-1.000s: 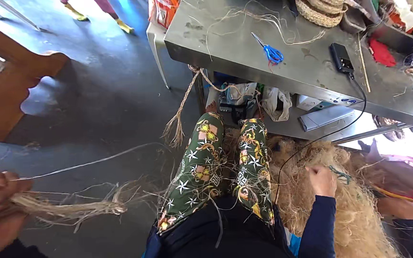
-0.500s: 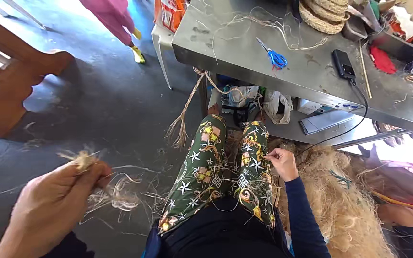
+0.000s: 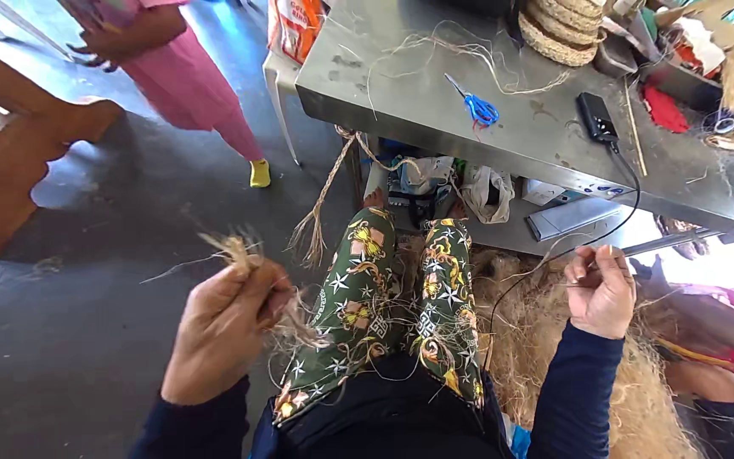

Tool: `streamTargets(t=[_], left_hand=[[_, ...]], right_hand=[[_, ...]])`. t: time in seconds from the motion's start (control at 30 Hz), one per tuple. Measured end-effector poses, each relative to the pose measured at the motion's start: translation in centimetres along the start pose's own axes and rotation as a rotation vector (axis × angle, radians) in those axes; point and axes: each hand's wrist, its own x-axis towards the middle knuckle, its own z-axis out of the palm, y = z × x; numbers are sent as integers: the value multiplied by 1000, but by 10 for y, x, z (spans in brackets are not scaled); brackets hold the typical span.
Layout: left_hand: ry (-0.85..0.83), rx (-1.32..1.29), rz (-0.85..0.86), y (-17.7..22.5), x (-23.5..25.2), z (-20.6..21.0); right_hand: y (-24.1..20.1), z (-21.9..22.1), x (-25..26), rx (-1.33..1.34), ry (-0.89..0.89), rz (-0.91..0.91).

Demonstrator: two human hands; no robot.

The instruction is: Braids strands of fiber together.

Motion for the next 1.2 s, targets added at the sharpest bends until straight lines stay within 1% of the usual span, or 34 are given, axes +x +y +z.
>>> streamTargets(t=[0.1,0.17,0.23,0.27,0.37,0.43,0.5,0.6,0.7,0.83,0.9,1.0,1.1,1.2], left_hand=[[-114,-244,-299,3,-2,33],[-260,-385,-487,1,-6,55],[-425,-518,-626,-7,-12,77],[-482,-585,-683,-12,-14,87],[-585,-730,-820,-27,-19,110],[-634,-794,-873,-32,-22,116],[-674,-844,-888,-36,-24,116],[-714,-856,-853,-40,-25,113],[-752,-810,-795,-40,-26,110],[-782,-797,-803,-40,-27,106],[-785,-831,-790,-39,-27,105],[-724,-768,-747,-35,-29,95],[-652,-691,-704,-41,-34,75],[-504,-662,-719,-42,-44,60]], right_hand=[[-3,3,-6,1,-4,-36],[1,11,-20,-65,-56,-66],[9,19,-40,-137,-168,-92],[14,23,-53,-177,-242,-94],[28,37,-98,-286,-479,-71],[36,41,-122,-339,-617,-51],[41,37,-138,-407,-710,-29],[47,28,-150,-430,-744,46],[51,18,-156,-418,-697,147],[51,13,-162,-344,-559,266],[51,12,-162,-339,-549,302],[52,6,-164,-390,-647,339],[53,-6,-166,-462,-774,391],[54,-20,-168,-541,-828,432]])
